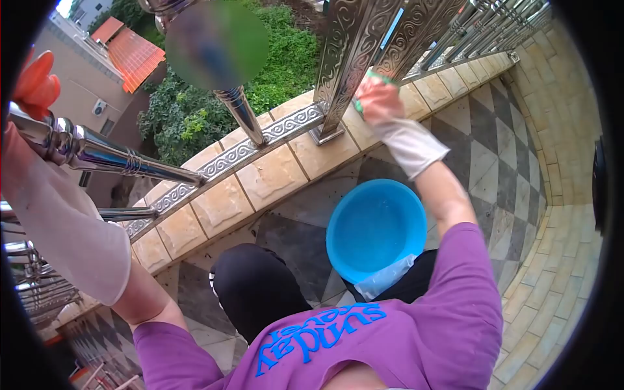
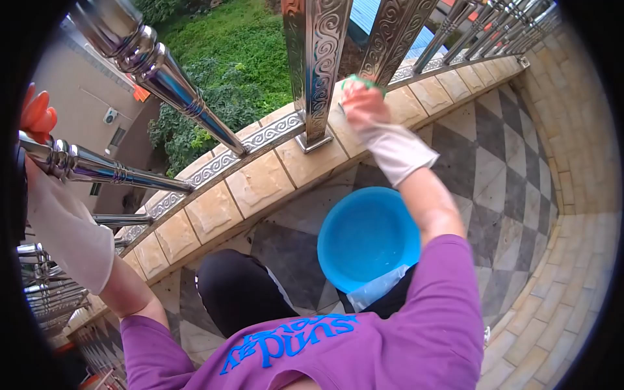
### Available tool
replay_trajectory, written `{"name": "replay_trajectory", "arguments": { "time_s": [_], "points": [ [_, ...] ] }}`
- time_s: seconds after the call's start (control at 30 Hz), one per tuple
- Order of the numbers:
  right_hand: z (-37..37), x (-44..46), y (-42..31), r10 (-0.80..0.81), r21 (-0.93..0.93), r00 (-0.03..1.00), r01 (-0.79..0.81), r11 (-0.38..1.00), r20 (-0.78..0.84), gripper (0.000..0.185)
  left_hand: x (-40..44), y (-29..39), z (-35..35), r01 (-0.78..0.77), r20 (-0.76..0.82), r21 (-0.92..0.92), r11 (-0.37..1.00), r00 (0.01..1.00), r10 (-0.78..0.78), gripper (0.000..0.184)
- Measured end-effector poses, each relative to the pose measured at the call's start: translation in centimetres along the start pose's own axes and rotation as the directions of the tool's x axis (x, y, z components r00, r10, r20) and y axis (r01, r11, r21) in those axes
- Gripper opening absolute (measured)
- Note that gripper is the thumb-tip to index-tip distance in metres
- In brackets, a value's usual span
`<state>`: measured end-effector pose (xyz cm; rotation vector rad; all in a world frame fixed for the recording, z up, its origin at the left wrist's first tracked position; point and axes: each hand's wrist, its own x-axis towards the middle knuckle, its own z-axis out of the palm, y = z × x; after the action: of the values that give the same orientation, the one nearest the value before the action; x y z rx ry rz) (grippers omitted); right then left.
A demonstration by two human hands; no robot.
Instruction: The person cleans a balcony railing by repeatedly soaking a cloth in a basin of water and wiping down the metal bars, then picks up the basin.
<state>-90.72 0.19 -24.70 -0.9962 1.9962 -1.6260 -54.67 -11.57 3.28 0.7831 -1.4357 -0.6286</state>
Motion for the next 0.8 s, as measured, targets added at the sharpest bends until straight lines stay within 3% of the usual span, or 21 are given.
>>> {"name": "replay_trajectory", "arguments": {
  "time_s": [0.03, 0.1, 0.13, 0.2, 0.23, 0.27, 0.3, 0.33, 0.37, 0.4, 0.43, 0.47, 0.5, 0.53, 0.57, 0.6, 0.63, 0.67, 0.73, 0.77, 0.8],
  "points": [
    [0.6, -1.4, 0.4, -0.055, -0.211, 0.993, 0.077, 0.974, 0.108, 0.016, 0.0, -0.1, 0.0, -0.002, 0.006, -0.002, 1.0, 1.0, 0.002, 0.033],
    [2.0, -2.0, 4.8, -0.139, -0.254, 0.985, 0.16, 0.954, 0.098, 0.009, 0.0, -0.2, -0.1, -0.008, 0.018, -0.008, 1.0, 1.0, 0.008, 0.033],
    [2.5, -1.5, 7.7, -0.132, -0.078, 0.991, 0.134, 0.988, 0.031, 0.006, 0.3, -0.1, -0.2, -0.011, 0.023, -0.008, 1.0, 1.0, 0.011, 0.032],
    [1.7, -1.6, 11.8, -0.079, 0.386, 0.995, 0.098, 0.917, -0.064, 0.003, 1.2, -0.2, -0.2, -0.013, 0.052, -0.009, 1.0, 0.999, 0.014, 0.032],
    [0.0, -3.2, 10.8, -0.165, -0.071, 0.986, 0.166, 0.984, 0.013, 0.004, 1.9, -0.3, -0.4, -0.023, 0.064, -0.01, 1.0, 0.998, 0.024, 0.032],
    [-1.8, -5.0, 9.9, -0.202, -0.509, 0.972, 0.236, 0.828, 0.121, 0.008, 2.6, -0.4, -0.5, -0.028, 0.082, -0.015, 0.999, 0.996, 0.029, 0.032],
    [-3.0, -7.0, 8.4, -0.178, -0.826, 0.957, 0.288, 0.484, 0.229, 0.011, 3.3, -0.6, -0.6, -0.033, 0.096, -0.017, 0.999, 0.995, 0.035, 0.031],
    [-3.5, -9.1, 5.3, 0.216, -0.597, 0.974, -0.136, 0.791, 0.064, 0.013, 4.0, -0.8, -0.6, -0.037, 0.115, -0.021, 0.999, 0.993, 0.039, 0.031],
    [-3.7, -11.3, 3.1, 0.598, -0.223, 0.799, -0.573, 0.789, 0.061, 0.017, 4.6, -1.0, -0.7, -0.042, 0.132, -0.024, 0.999, 0.99, 0.045, 0.031],
    [-4.6, -13.9, 5.9, 0.672, -0.245, 0.734, -0.636, 0.732, 0.102, 0.023, 5.1, -1.3, -0.7, -0.049, 0.153, -0.033, 0.998, 0.987, 0.053, 0.031],
    [-5.5, -16.7, 7.3, 0.654, -0.51, 0.75, -0.526, 0.681, 0.1, 0.027, 5.5, -1.9, -0.8, -0.065, 0.162, -0.041, 0.997, 0.984, 0.071, 0.031],
    [-6.1, -18.9, 10.3, 0.775, -0.535, 0.61, -0.605, 0.589, 0.165, 0.034, 6.4, -3.4, -1.3, -0.097, 0.193, -0.045, 0.994, 0.976, 0.104, 0.035],
    [-6.6, -20.8, 10.7, 0.794, -0.624, 0.567, -0.543, 0.562, 0.222, 0.04, 5.7, -3.3, -0.6, -0.215, 0.128, -0.109, 0.971, 0.965, 0.228, 0.034],
    [-6.2, -21.8, 9.2, 0.886, -0.673, 0.438, -0.612, 0.416, 0.15, 0.04, 5.2, -2.4, -0.1, -0.147, 0.101, -0.078, 0.986, 0.983, 0.155, 0.036],
    [-5.5, -25.2, 16.2, 0.825, -0.62, 0.554, -0.688, 0.377, -0.113, 0.037, 4.4, -1.3, 0.3, -0.078, 0.072, -0.046, 0.996, 0.994, 0.081, 0.039],
    [-4.2, -26.9, 16.3, 0.796, -0.348, 0.449, -0.882, 0.319, -0.407, 0.037, 3.8, -0.5, 0.6, -0.004, 0.038, -0.018, 1.0, 0.999, 0.005, 0.042],
    [-2.3, -27.8, 13.3, 0.787, -0.632, 0.465, -0.765, 0.126, -0.405, 0.033, 3.5, -0.2, 0.8, 0.031, 0.024, -0.036, 0.999, 0.999, -0.03, 0.043],
    [-0.5, -29.8, 13.8, 0.72, -0.719, 0.559, -0.684, 0.122, -0.41, 0.03, 3.5, -0.2, 0.9, 0.066, 0.006, -0.059, 0.996, 0.998, -0.066, 0.044],
    [-0.3, -32.0, 18.2, 0.717, -0.789, 0.668, -0.543, 0.289, -0.198, 0.03, 4.2, -0.6, 0.9, 0.103, -0.029, -0.107, 0.989, 0.994, -0.107, 0.045],
    [-0.9, -31.6, 19.2, 0.721, -0.669, 0.673, -0.614, 0.418, -0.167, 0.027, 4.9, -1.0, 0.8, 0.11, -0.041, -0.13, 0.985, 0.992, -0.116, 0.045],
    [-0.9, -33.7, 24.4, 0.598, -0.499, 0.749, -0.649, 0.574, -0.286, 0.03, 5.3, -1.3, 0.7, 0.121, -0.051, -0.152, 0.981, 0.99, -0.131, 0.044]
  ]
}}
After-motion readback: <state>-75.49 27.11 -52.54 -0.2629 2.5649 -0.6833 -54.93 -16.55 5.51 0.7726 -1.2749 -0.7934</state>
